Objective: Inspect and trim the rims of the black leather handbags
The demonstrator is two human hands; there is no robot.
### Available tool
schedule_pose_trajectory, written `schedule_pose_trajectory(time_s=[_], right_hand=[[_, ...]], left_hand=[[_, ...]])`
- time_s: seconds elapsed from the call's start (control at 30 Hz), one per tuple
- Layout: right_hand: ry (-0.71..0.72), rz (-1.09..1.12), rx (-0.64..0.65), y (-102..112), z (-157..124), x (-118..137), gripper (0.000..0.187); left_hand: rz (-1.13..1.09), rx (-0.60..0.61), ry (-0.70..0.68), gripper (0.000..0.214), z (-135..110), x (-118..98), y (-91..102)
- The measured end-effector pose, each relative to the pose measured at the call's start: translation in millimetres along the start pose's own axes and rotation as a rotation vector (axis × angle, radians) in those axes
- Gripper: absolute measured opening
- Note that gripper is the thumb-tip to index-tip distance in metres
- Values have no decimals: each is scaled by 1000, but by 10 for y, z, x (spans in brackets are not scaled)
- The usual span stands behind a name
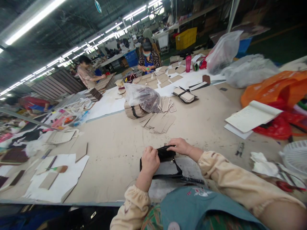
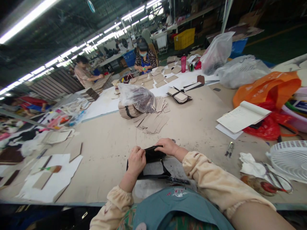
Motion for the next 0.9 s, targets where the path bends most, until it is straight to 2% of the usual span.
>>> schedule_pose_trajectory(time_s=[0.13,0.33,0.47,0.6,0.73,0.9], right_hand=[[41,-23,-17,-7,10,-5,27],[72,-102,-12,16,25,70,27],[96,-117,5,21,-6,114,30],[113,-135,22,23,-63,156,31],[111,-146,14,33,-115,174,31],[131,-178,0,70,-134,195,31]], left_hand=[[-31,-62,-42,17,28,-2,20],[-91,-50,-89,10,56,-1,64],[-137,-10,-102,14,65,27,-22],[-203,61,-181,16,67,19,-127],[-222,111,-233,13,84,20,-156],[-224,137,-235,10,145,37,-166]])
Point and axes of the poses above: each hand's wrist, its own z-axis towards the middle knuckle, its own y-axis out of the back of the hand, x = y × z, the point moved 5 cm from there along z, towards the middle knuckle, and after that the axes turned 2 degrees about y, right-handed, at the moved point
